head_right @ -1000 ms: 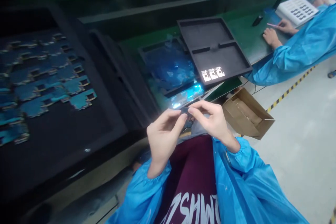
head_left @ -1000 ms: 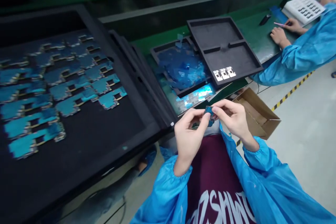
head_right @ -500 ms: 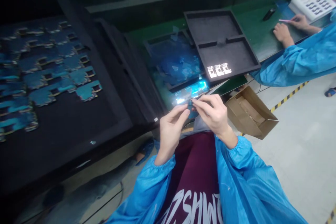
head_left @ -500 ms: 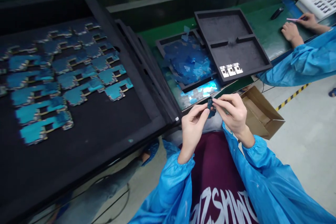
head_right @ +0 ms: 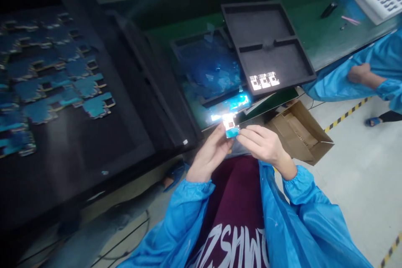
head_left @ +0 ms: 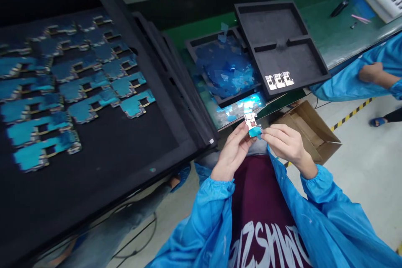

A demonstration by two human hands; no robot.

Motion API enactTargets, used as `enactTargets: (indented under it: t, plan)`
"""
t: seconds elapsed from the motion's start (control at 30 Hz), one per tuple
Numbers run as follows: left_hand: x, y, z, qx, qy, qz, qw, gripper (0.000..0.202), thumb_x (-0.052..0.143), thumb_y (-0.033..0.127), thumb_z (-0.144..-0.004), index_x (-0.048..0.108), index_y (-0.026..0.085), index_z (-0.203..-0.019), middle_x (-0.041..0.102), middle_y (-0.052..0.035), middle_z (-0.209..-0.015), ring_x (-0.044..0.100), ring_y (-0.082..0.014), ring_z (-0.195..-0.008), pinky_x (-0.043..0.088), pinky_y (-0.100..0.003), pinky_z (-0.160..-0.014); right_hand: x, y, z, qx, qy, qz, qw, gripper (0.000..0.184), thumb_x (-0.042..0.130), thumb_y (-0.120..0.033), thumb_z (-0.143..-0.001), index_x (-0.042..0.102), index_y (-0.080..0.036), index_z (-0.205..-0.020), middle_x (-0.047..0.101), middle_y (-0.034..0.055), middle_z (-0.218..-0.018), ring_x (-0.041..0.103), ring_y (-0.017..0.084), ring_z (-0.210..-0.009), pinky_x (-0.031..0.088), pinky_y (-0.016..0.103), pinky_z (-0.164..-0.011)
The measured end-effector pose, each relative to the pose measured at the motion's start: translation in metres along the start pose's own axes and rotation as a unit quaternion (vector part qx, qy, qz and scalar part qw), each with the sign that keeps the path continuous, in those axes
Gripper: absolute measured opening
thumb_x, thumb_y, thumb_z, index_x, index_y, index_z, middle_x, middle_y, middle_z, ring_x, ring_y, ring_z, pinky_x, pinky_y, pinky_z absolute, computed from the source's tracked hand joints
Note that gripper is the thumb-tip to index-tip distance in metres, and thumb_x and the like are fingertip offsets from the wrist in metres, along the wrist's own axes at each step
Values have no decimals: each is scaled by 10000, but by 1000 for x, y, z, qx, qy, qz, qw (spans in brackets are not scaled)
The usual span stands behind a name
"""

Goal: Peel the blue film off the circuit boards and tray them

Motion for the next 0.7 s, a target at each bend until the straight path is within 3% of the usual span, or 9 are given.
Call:
enactTargets:
  t: [0.07, 0.13, 0.23, 0.27, 0.33, 0.43, 0.5, 0.6, 0.7]
  plan:
    - [-2, -3, -6, 13, 15, 16, 1000, 232, 907, 183, -854, 829, 170, -1072, 820, -45, -1042, 740, -134, -850, 603, -229, -776, -5, -4, 1, -2, 34, -7, 999, 286, 657, -88, -1034, 717, -251, -1262, 829, 61, -1085, 781, 215, -995, 683, 368, -847]
    - [-6, -4, -11, 43, 43, 19, 998, 204, 915, 164, -823, 815, 157, -1000, 814, -38, -979, 742, -132, -844, 595, -225, -778, -10, 1, -5, 34, 115, -17, 993, 270, 661, -88, -1023, 707, -268, -1219, 815, 43, -1004, 770, 204, -924, 662, 358, -809]
    - [-10, -6, -14, 78, 82, -4, 994, 256, 962, 203, -759, 805, 142, -952, 807, -39, -905, 737, -130, -802, 574, -223, -741, 3, 35, -31, 177, 190, -52, 964, 184, 638, -153, -1052, 692, -270, -1184, 789, 39, -1004, 745, 192, -895, 624, 334, -779]
    - [-10, -6, -13, 84, 84, -16, 993, 292, 979, 234, -742, 809, 142, -961, 811, -43, -908, 735, -130, -793, 567, -223, -731, 17, 52, -45, 229, 176, -70, 955, 159, 631, -186, -1064, 689, -260, -1192, 787, 44, -1032, 741, 191, -906, 618, 330, -791]
    - [-9, -7, -10, 98, 76, -41, 991, 360, 1003, 304, -716, 816, 145, -979, 822, -54, -937, 732, -129, -788, 556, -225, -724, 58, 87, -78, 307, 82, -103, 943, 149, 625, -240, -1072, 689, -237, -1207, 790, 47, -1069, 738, 197, -929, 616, 337, -852]
    - [-8, -5, -4, 121, 71, -68, 988, 443, 1028, 381, -678, 819, 146, -990, 831, -67, -963, 724, -126, -765, 546, -230, -712, 122, 128, -123, 341, -108, -70, 931, 105, 635, -206, -1044, 727, -226, -1089, 786, 55, -1041, 718, 241, -1008, 592, 379, -959]
    - [-9, -2, -1, 128, 79, -79, 985, 482, 1042, 399, -654, 816, 148, -997, 831, -67, -951, 714, -123, -735, 537, -230, -691, 145, 142, -139, 334, -183, 0, 925, 152, 613, -147, -1032, 747, -213, -1061, 769, 108, -1140, 676, 284, -1125, 583, 396, -972]
    - [-11, 1, -3, 131, 89, -86, 984, 509, 1058, 410, -632, 806, 152, -990, 831, -67, -951, 717, -125, -732, 534, -227, -678, 138, 140, -144, 292, -149, 38, 944, 227, 556, -146, -1068, 751, -192, -1175, 688, 165, -1387, 604, 309, -1269, 571, 422, -1032]
    - [-8, 2, -11, 141, 92, -82, 982, 531, 1068, 425, -621, 798, 154, -990, 829, -72, -982, 738, -139, -781, 549, -227, -695, 95, 115, -121, 265, -34, -44, 963, 271, 514, -269, -1134, 738, -204, -1273, 687, 142, -1414, 610, 285, -1298, 521, 454, -1152]
Point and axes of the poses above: each hand's wrist, its own z-axis away from the middle knuckle, its own x-axis out of the palm, y = z × x, the point moved 5 cm from there along -z, towards the middle knuckle
